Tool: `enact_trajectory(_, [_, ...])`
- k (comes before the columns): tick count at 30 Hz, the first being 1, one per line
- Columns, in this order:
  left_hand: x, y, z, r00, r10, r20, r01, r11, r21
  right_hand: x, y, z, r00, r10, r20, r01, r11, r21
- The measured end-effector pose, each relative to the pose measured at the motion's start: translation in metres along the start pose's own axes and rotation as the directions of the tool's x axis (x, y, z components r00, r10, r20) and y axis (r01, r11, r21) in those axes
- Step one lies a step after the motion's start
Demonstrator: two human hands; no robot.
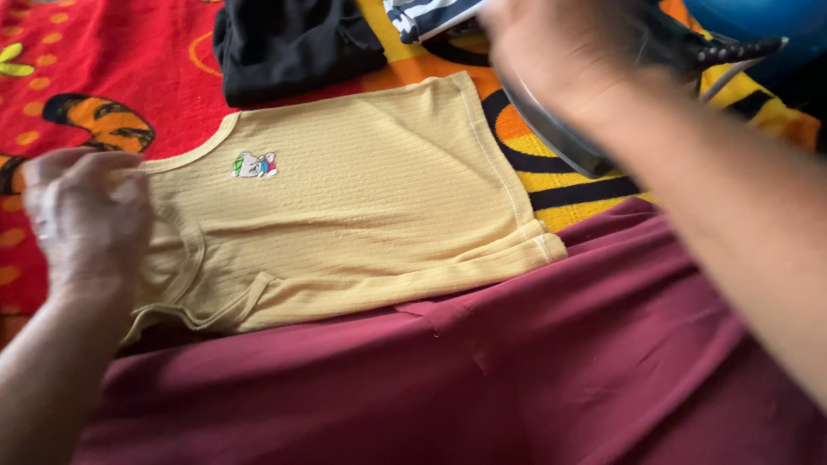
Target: The person irons a pair of black shorts and a yellow sleeveless top on a patterned bedsheet. They use a handheld iron to smooth the fabric, adjusting the garments between passes.
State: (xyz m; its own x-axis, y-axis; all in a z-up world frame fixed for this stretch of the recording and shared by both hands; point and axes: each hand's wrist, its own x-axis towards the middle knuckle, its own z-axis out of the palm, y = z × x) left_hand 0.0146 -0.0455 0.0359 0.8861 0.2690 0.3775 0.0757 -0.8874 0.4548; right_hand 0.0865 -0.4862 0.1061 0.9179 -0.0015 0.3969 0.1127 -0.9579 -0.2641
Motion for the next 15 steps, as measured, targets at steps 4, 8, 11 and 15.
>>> enact_trajectory(4, [0.020,-0.023,0.005,0.968,-0.232,0.096,0.226,0.972,0.064,-0.028,-0.036,0.030,0.975,-0.027,0.220,0.022,0.999,0.026])
enact_trajectory(8, [0.021,-0.053,0.009,0.989,-0.140,0.040,0.133,0.981,0.143,-0.047,-0.050,0.048,0.873,0.271,0.405,-0.235,0.962,-0.138])
enact_trajectory(11, [0.033,-0.056,0.020,0.988,-0.133,0.077,0.127,0.989,0.081,-0.045,-0.042,0.046,0.865,0.331,0.377,-0.357,0.934,0.000])
enact_trajectory(15, [0.054,-0.078,0.020,0.955,-0.122,0.269,0.136,0.990,-0.035,-0.032,-0.036,0.055,0.804,0.456,0.383,-0.571,0.773,0.277])
